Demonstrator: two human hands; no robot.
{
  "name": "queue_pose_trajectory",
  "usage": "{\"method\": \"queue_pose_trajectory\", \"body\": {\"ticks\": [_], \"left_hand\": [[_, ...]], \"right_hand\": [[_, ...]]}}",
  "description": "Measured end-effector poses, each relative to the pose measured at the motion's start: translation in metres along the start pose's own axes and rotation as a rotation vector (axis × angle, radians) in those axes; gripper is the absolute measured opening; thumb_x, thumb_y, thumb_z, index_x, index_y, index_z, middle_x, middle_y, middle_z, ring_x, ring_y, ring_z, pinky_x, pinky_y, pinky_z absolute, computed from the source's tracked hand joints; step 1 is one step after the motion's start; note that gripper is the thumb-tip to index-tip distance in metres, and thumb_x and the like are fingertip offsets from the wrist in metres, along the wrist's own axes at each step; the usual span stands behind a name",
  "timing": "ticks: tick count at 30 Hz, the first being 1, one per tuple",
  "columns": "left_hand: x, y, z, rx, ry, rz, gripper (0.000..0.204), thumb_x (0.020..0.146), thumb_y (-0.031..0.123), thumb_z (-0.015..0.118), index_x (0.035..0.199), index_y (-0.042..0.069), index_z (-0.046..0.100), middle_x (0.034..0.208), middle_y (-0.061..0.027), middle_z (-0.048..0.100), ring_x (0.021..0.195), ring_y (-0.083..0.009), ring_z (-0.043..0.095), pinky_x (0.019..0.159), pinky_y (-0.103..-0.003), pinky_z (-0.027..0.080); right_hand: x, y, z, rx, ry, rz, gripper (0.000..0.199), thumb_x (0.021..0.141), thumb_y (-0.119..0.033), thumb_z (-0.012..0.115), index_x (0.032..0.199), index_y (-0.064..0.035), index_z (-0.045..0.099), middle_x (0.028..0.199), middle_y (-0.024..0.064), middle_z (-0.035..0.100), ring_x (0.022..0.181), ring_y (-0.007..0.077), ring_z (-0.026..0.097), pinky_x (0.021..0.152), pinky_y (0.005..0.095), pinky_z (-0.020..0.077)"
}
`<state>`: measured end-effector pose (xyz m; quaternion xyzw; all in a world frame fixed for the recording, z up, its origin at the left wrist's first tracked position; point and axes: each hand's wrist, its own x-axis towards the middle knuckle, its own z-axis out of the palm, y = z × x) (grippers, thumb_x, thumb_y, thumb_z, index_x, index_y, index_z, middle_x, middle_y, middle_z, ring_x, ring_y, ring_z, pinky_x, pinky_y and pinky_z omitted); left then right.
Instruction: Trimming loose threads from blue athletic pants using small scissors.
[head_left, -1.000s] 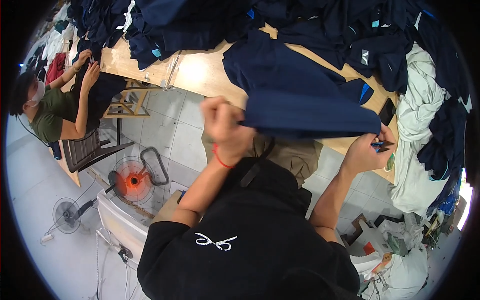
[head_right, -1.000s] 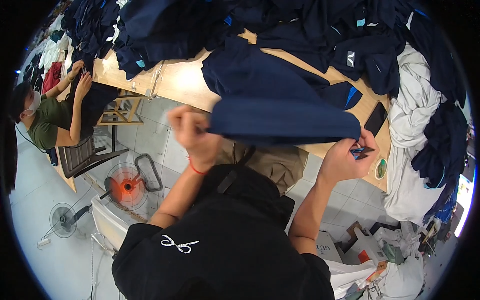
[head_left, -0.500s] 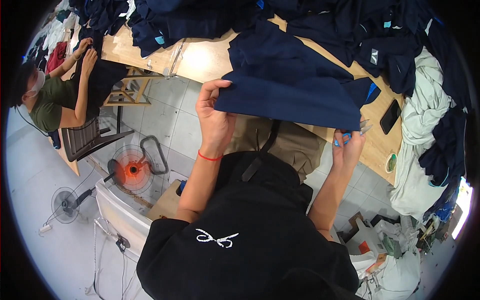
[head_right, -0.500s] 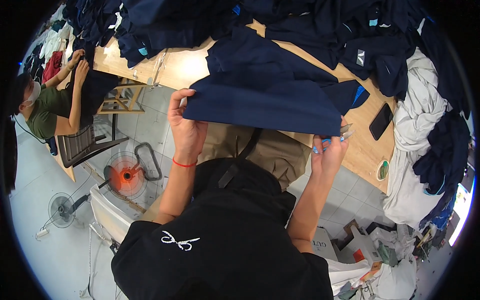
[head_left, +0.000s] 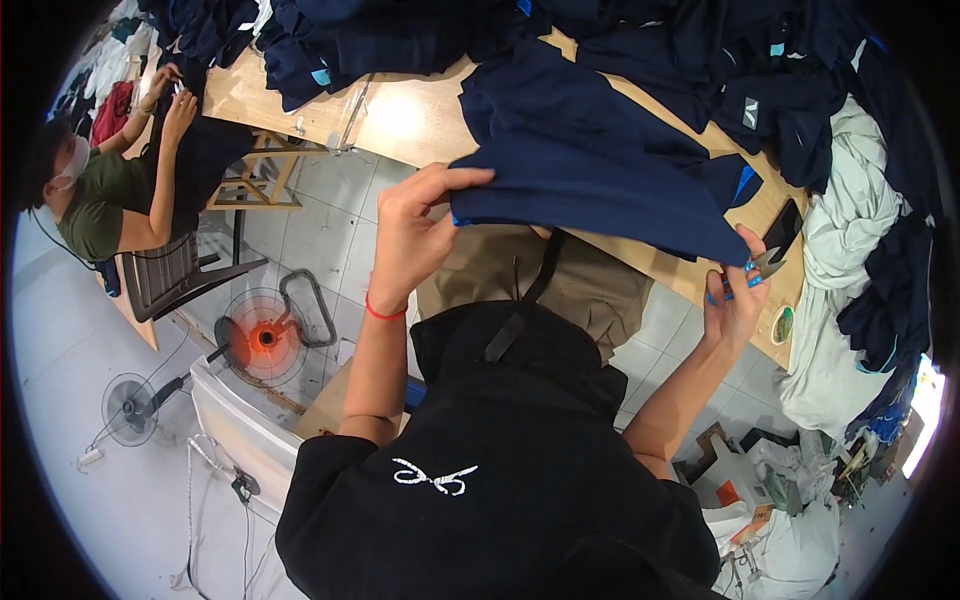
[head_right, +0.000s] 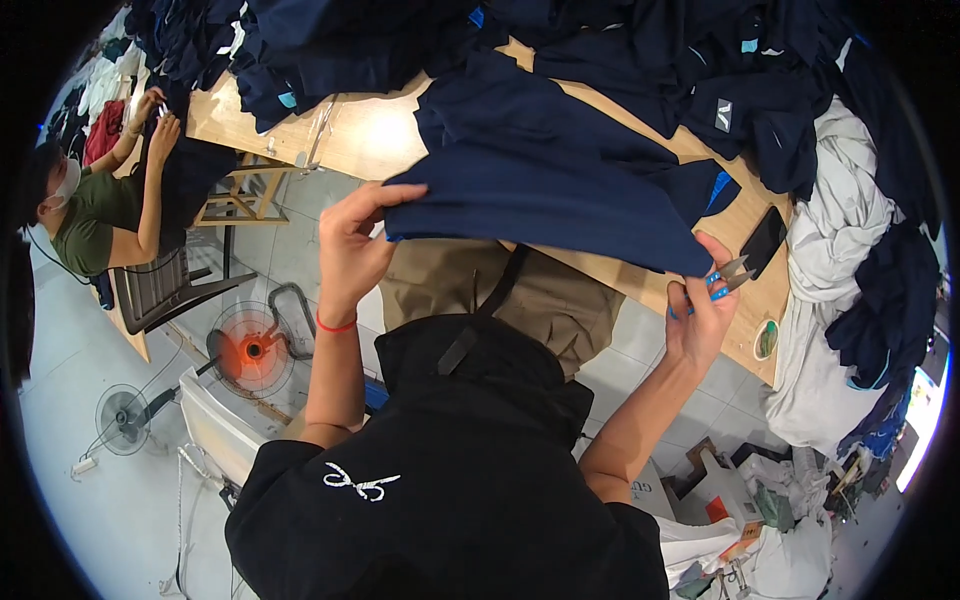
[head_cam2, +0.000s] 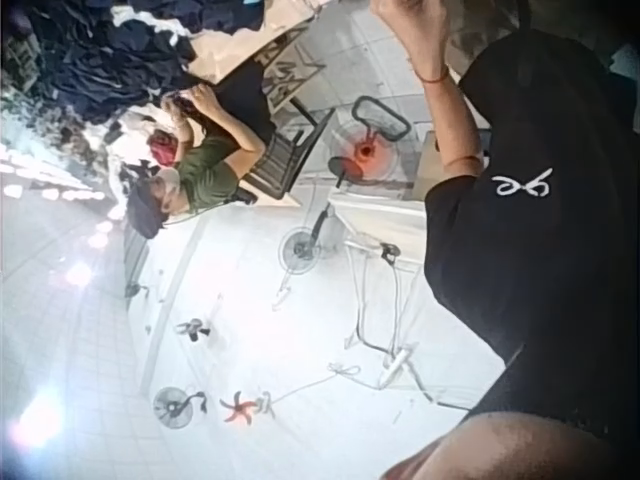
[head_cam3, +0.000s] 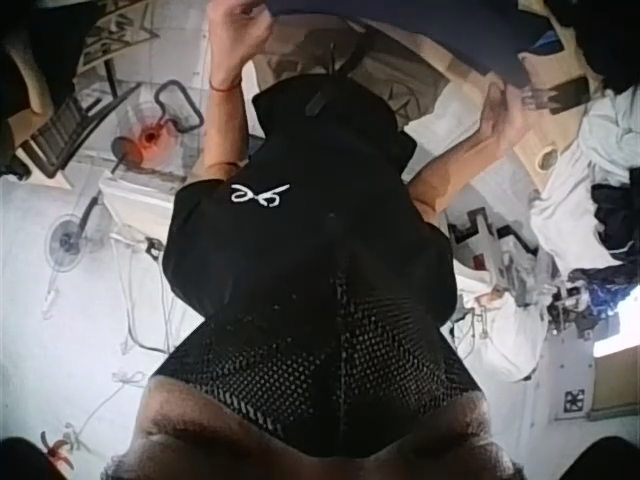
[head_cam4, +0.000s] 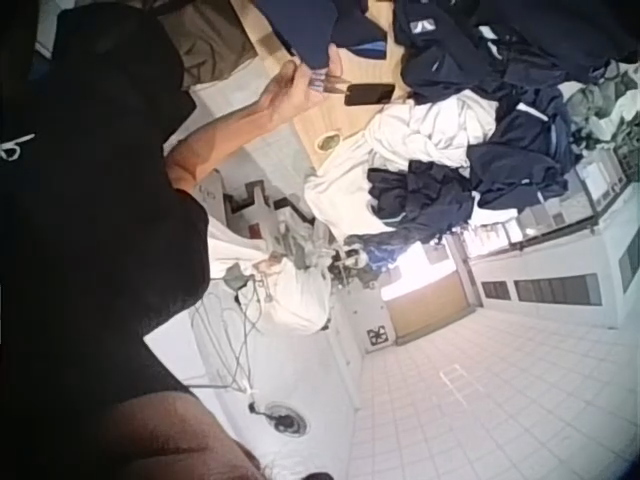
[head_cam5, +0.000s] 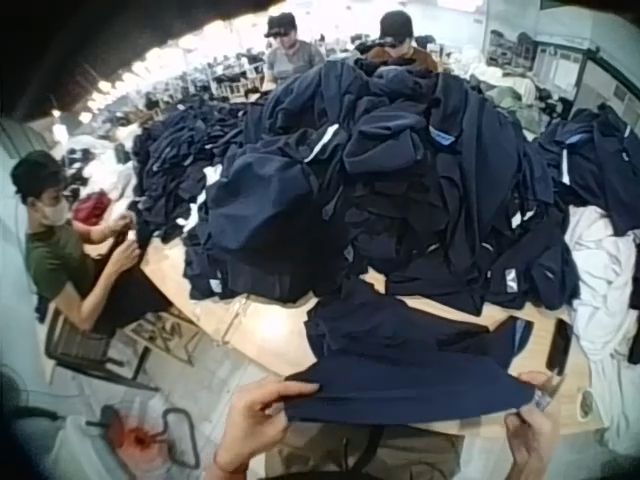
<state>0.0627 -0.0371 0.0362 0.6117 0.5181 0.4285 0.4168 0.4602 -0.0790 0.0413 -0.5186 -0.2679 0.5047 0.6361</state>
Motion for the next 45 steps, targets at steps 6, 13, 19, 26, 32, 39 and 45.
{"method": "queue_pose_trajectory", "body": {"ticks": [6,13,19,26,32,39,45], "left_hand": [[-0.005,-0.01,0.012,-0.428,0.171,-0.408,0.028,0.107,0.018,0.071,0.085,0.002,0.071,0.064,-0.0007,0.061,0.055,-0.0076,0.056,0.052,-0.025,0.049],[-0.002,-0.01,0.014,-0.445,0.269,-0.412,0.044,0.113,0.032,0.063,0.076,0.009,0.062,0.058,0.0027,0.054,0.049,-0.0056,0.05,0.047,-0.024,0.038],[-0.002,-0.023,0.022,-0.116,0.095,-0.156,0.074,0.104,0.019,0.076,0.162,-0.003,0.036,0.149,-0.0252,0.057,0.105,-0.0227,0.069,0.076,-0.029,0.059],[-0.031,-0.048,0.005,0.413,-0.042,-0.006,0.113,0.091,0.024,0.088,0.173,0.003,0.013,0.178,-0.0272,0.017,0.163,-0.0485,0.021,0.131,-0.054,0.027],[-0.014,-0.016,0.013,0.414,-0.034,0.057,0.119,0.081,0.034,0.095,0.172,0.008,0.022,0.174,-0.0339,0.015,0.161,-0.0533,0.02,0.131,-0.053,0.025],[-0.013,-0.023,0.023,0.187,-0.24,0.139,0.131,0.069,0.026,0.102,0.172,0.007,0.023,0.172,-0.0268,0.029,0.162,-0.0448,0.026,0.131,-0.051,0.026],[0.002,-0.01,0.048,-0.259,-0.272,-0.006,0.114,0.087,0.056,0.087,0.172,0.007,0.028,0.177,-0.0149,0.028,0.163,-0.0326,0.028,0.128,-0.054,0.032]], "right_hand": [[0.012,0.016,0.018,-0.275,0.215,-0.029,0.029,0.106,-0.025,0.075,0.089,-0.0049,0.065,0.057,0.0028,0.058,0.044,0.0071,0.047,0.046,0.023,0.0321],[0.011,0.011,0.029,-0.227,0.284,-0.05,0.032,0.107,-0.026,0.075,0.084,-0.0075,0.065,0.054,-0.0004,0.051,0.044,0.0076,0.045,0.047,0.0248,0.0372],[0.02,0.019,0.049,-0.442,0.081,-0.061,0.04,0.104,-0.018,0.077,0.135,0.0035,0.064,0.12,0.0189,0.076,0.082,0.015,0.068,0.072,0.0281,0.055],[0.035,0.077,0.101,-0.905,-0.255,-0.231,0.105,0.079,-0.023,0.098,0.165,-0.0059,0.041,0.16,0.023,0.053,0.143,0.0354,0.057,0.107,0.0383,0.0516],[0.051,0.081,0.101,-0.913,-0.358,-0.266,0.037,0.084,-0.003,0.084,0.118,0.0069,0.072,0.101,0.0155,0.079,0.093,0.024,0.075,0.085,0.0365,0.0575],[0.002,-0.014,0.107,-0.144,-0.755,0.028,0.047,0.084,-0.001,0.089,0.128,0.0032,0.071,0.105,0.0042,0.076,0.098,0.0123,0.07,0.09,0.0304,0.056],[0.018,-0.116,0.066,-0.002,-0.021,0.144,0.035,0.084,-0.013,0.086,0.114,-0.0018,0.072,0.097,0.005,0.075,0.084,0.0152,0.072,0.075,0.0307,0.0593]]}}
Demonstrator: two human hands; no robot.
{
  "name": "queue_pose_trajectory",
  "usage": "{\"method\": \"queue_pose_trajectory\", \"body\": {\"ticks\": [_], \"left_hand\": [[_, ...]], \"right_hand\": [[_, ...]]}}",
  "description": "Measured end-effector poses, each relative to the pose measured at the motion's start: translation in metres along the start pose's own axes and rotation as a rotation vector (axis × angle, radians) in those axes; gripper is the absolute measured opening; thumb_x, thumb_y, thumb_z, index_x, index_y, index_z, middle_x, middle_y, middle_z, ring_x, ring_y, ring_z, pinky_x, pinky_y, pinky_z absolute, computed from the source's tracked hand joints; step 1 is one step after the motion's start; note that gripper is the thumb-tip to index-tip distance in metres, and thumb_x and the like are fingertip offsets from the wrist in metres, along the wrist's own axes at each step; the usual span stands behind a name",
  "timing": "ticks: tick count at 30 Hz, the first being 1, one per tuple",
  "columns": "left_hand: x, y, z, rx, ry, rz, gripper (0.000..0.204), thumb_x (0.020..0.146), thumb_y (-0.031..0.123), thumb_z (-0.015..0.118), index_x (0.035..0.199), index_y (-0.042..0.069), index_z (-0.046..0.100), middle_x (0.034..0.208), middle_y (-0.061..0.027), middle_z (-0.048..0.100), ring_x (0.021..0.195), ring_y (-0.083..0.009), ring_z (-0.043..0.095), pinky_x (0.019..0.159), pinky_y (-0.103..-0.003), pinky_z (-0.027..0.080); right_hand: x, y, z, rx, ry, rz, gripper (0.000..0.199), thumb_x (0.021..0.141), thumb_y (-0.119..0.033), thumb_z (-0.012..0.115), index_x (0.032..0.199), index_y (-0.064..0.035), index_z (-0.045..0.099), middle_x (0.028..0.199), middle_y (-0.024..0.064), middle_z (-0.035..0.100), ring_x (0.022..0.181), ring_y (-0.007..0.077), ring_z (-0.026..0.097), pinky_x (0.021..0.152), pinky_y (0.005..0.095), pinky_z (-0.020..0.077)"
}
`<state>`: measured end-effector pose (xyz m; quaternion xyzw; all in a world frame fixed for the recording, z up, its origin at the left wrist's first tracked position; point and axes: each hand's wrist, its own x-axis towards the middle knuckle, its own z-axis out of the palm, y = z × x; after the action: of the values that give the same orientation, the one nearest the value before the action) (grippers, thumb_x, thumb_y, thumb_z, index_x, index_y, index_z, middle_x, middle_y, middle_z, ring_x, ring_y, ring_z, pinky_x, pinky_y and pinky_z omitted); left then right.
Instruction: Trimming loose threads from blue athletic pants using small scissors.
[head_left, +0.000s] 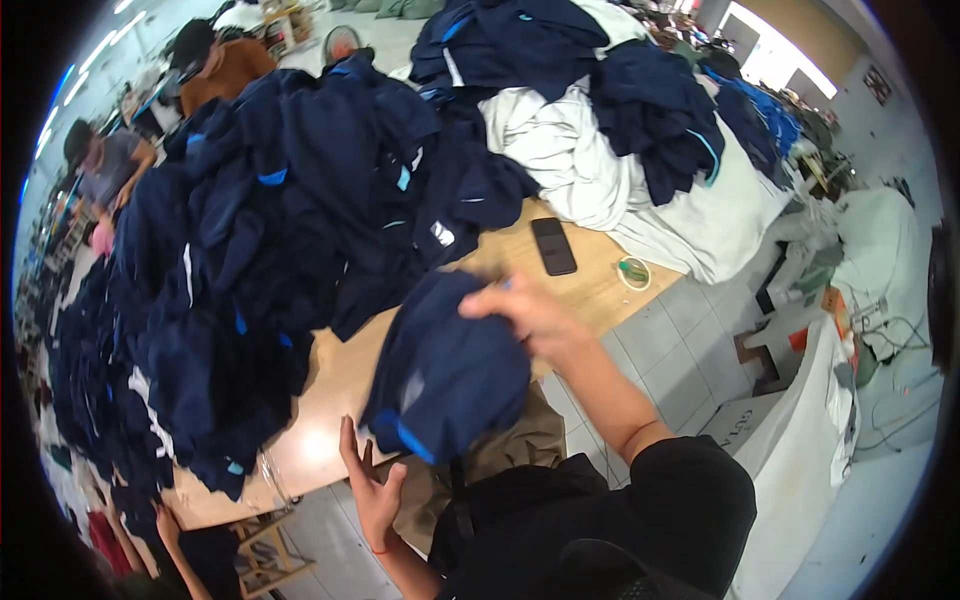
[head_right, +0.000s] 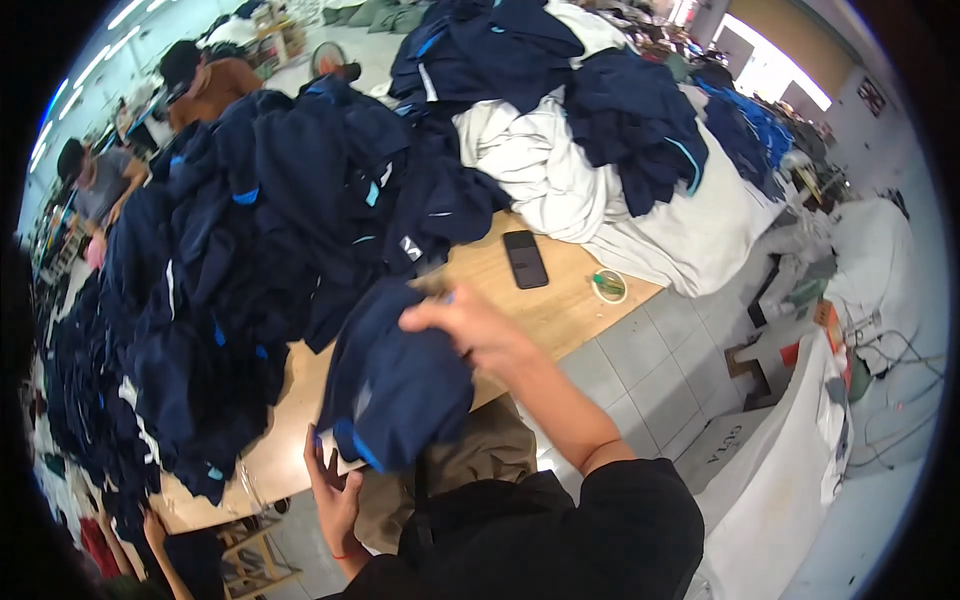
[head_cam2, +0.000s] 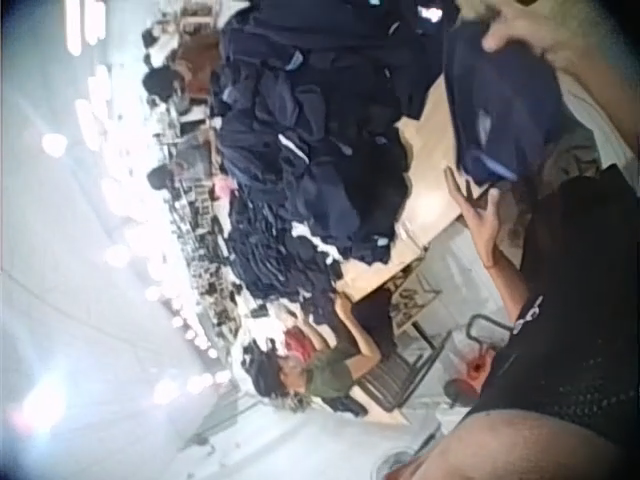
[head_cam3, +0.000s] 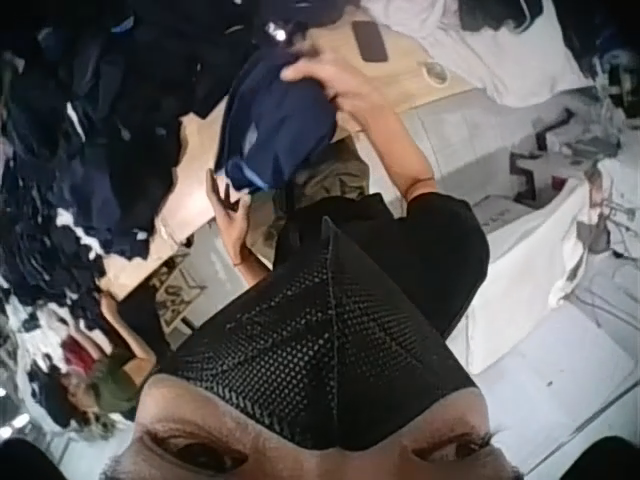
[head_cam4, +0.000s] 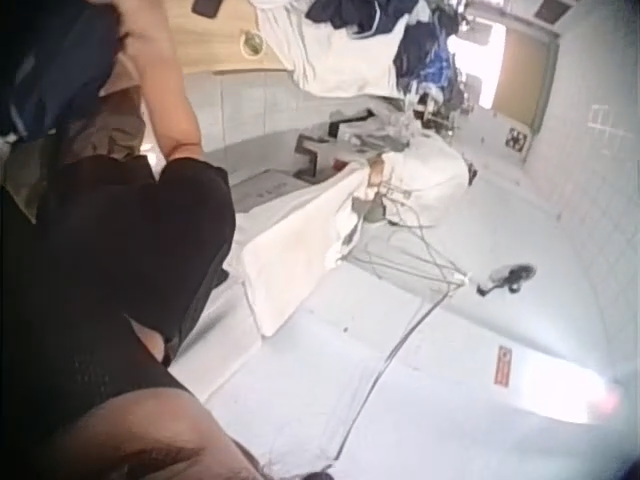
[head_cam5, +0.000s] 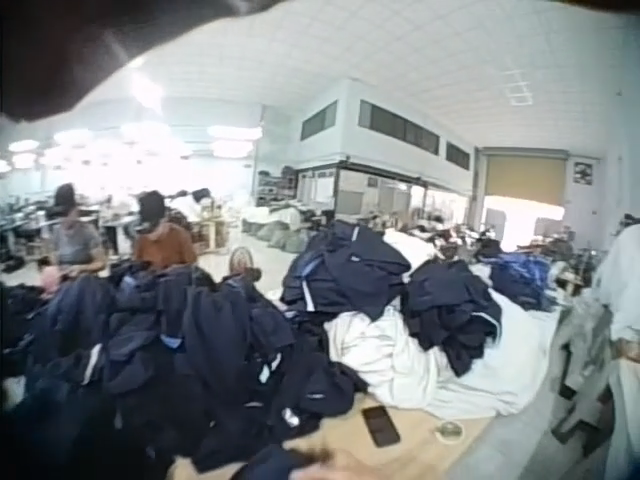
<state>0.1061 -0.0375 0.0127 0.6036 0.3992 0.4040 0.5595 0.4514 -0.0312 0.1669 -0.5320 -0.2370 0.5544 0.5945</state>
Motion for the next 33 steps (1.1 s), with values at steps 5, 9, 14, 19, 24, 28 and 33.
{"method": "queue_pose_trajectory", "body": {"ticks": [5,9,14,19,24,28,33], "left_hand": [[0.012,-0.002,-0.008,0.179,-0.02,-0.064,0.085,0.096,0.034,0.083,0.167,0.015,0.041,0.177,-0.015,0.028,0.162,-0.0344,0.03,0.126,-0.056,0.035],[0.011,0.006,-0.02,0.324,0.0,-0.069,0.074,0.101,0.02,0.075,0.166,0.015,0.041,0.177,-0.0156,0.029,0.161,-0.0342,0.032,0.125,-0.055,0.035],[0.005,-0.006,-0.031,0.426,0.102,-0.065,0.068,0.101,0.014,0.074,0.163,0.01,0.046,0.175,-0.0185,0.03,0.16,-0.0369,0.035,0.123,-0.055,0.039],[0.002,-0.018,-0.054,0.595,0.278,-0.01,0.065,0.102,0.013,0.073,0.161,0.008,0.048,0.175,-0.0209,0.029,0.161,-0.0382,0.033,0.127,-0.054,0.033],[0.1,0.037,-0.131,0.965,0.759,0.477,0.072,0.097,0.021,0.081,0.16,0.005,0.049,0.173,-0.0282,0.032,0.16,-0.0455,0.031,0.129,-0.051,0.028],[0.174,0.003,-0.24,1.413,0.822,0.262,0.065,0.094,0.028,0.085,0.148,0.002,0.061,0.157,-0.0296,0.053,0.144,-0.0467,0.051,0.119,-0.05,0.042],[0.176,-0.042,-0.192,0.999,0.728,0.132,0.023,0.11,0.025,0.062,0.116,0.004,0.07,0.1,-0.0276,0.072,0.09,-0.0548,0.063,0.069,-0.054,0.048]], "right_hand": [[-0.018,-0.136,-0.086,0.048,0.594,-0.858,0.018,0.091,-0.015,0.08,0.101,-0.0014,0.074,0.097,0.0057,0.075,0.084,0.0151,0.073,0.079,0.0302,0.0604],[0.04,-0.264,-0.165,0.024,0.854,-1.419,0.027,0.096,-0.013,0.083,0.111,0.0011,0.065,0.094,0.0076,0.072,0.057,0.0162,0.067,0.046,0.0251,0.036],[0.066,-0.253,-0.231,-0.092,0.894,-1.355,0.037,0.099,-0.012,0.078,0.125,0.0081,0.063,0.098,0.0129,0.075,0.07,0.0232,0.08,0.04,0.0207,0.0292],[0.084,-0.066,-0.204,-0.36,0.741,-0.872,0.022,0.105,-0.018,0.074,0.114,0.0013,0.075,0.101,0.0106,0.079,0.065,0.0143,0.069,0.054,0.0276,0.0511],[0.065,0.091,-0.144,-0.129,0.592,-0.333,0.021,0.106,-0.019,0.071,0.117,-0.0008,0.074,0.094,0.0088,0.077,0.059,0.0106,0.063,0.049,0.024,0.0393],[0.045,0.108,-0.107,-0.031,0.388,-0.115,0.019,0.105,-0.015,0.071,0.119,-0.0027,0.073,0.096,0.0081,0.077,0.059,0.0101,0.063,0.049,0.0222,0.0377],[0.01,0.091,-0.144,-0.058,0.506,-0.232,0.021,0.107,-0.015,0.069,0.122,-0.0008,0.072,0.098,0.0114,0.077,0.062,0.0107,0.063,0.047,0.0216,0.0348]]}}
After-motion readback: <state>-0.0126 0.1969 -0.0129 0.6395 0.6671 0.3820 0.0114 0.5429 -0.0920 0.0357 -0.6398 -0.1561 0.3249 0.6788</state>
